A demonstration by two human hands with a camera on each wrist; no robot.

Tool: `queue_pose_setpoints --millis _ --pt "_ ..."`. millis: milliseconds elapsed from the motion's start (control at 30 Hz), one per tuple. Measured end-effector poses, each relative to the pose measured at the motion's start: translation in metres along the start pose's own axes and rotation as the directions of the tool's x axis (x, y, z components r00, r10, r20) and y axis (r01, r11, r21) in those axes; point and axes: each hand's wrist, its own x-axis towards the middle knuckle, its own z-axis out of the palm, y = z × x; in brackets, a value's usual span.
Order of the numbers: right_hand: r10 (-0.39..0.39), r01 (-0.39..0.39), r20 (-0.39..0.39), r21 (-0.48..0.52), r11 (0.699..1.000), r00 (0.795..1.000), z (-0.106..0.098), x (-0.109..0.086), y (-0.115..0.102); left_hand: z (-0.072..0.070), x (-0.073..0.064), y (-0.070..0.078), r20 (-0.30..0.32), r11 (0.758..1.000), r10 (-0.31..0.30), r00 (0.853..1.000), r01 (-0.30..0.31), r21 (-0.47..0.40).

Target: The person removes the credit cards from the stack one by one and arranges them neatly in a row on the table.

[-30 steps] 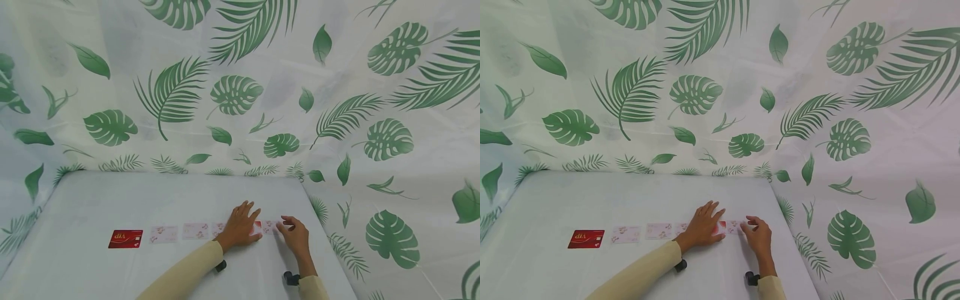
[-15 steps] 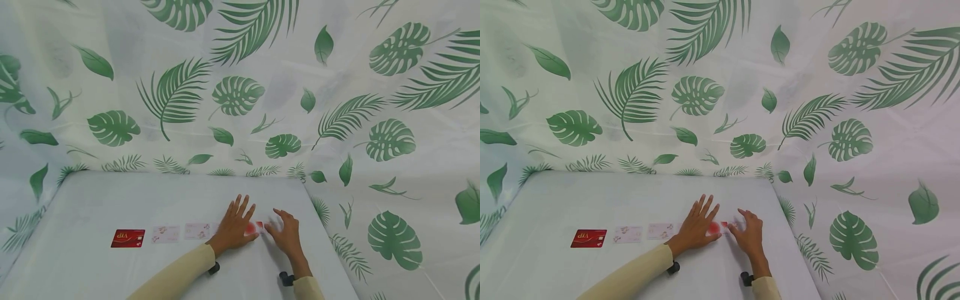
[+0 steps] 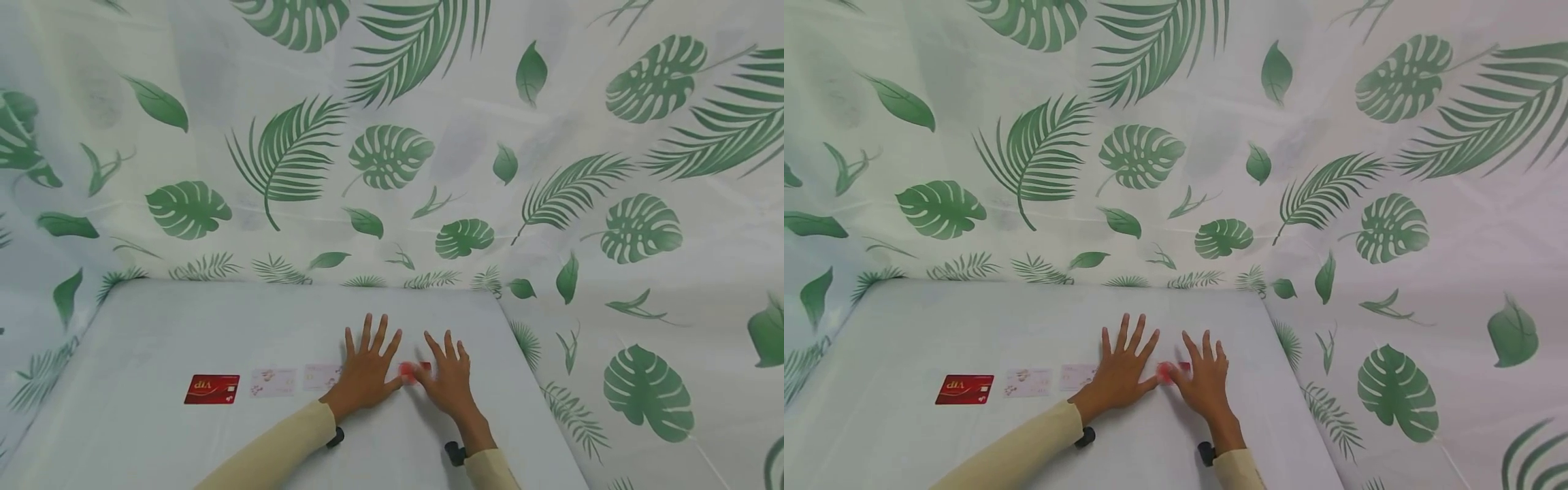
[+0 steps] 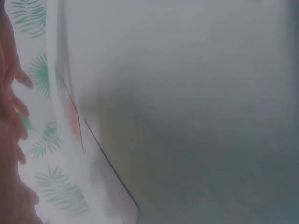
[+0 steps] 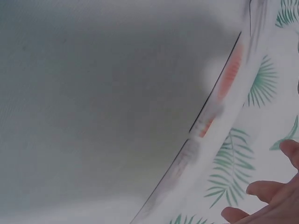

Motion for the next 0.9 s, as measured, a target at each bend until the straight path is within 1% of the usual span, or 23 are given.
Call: queue_pose_setpoints --millis 133,267,367,500,667,900 --pt "0.001 -0.001 0.021 -0.019 1.000 1.000 0.003 0.000 -0.009 -0.004 -0.007 -0.009 0.010 0.999 -0.034 0.999 0.034 0.002" --pt "0.007 -0.006 0.036 -0.033 0.999 0.999 0.008 -0.002 -0.019 -0.017 -0.015 -0.016 0.064 0.996 -0.082 0.995 0.080 0.035" --pt "-0.001 0.001 0.015 -0.044 0.999 1.000 0.013 -0.002 -0.026 -0.029 -0.020 -0.020 0.089 0.993 -0.103 0.991 0.098 0.061" --pt "-0.014 0.012 -0.020 -0.064 0.998 1.000 0.016 0.000 -0.034 -0.038 -0.026 -0.028 0.056 0.992 -0.110 0.992 0.106 0.068" --pt "-0.009 0.008 -0.012 -0.084 0.996 1.000 0.014 0.000 -0.046 -0.047 -0.033 -0.036 0.042 0.991 -0.121 0.992 0.118 0.061" --pt "-0.042 0.040 -0.016 -0.106 0.994 0.999 0.011 -0.002 -0.061 -0.059 -0.040 -0.039 0.032 0.987 -0.144 0.989 0.141 0.071"
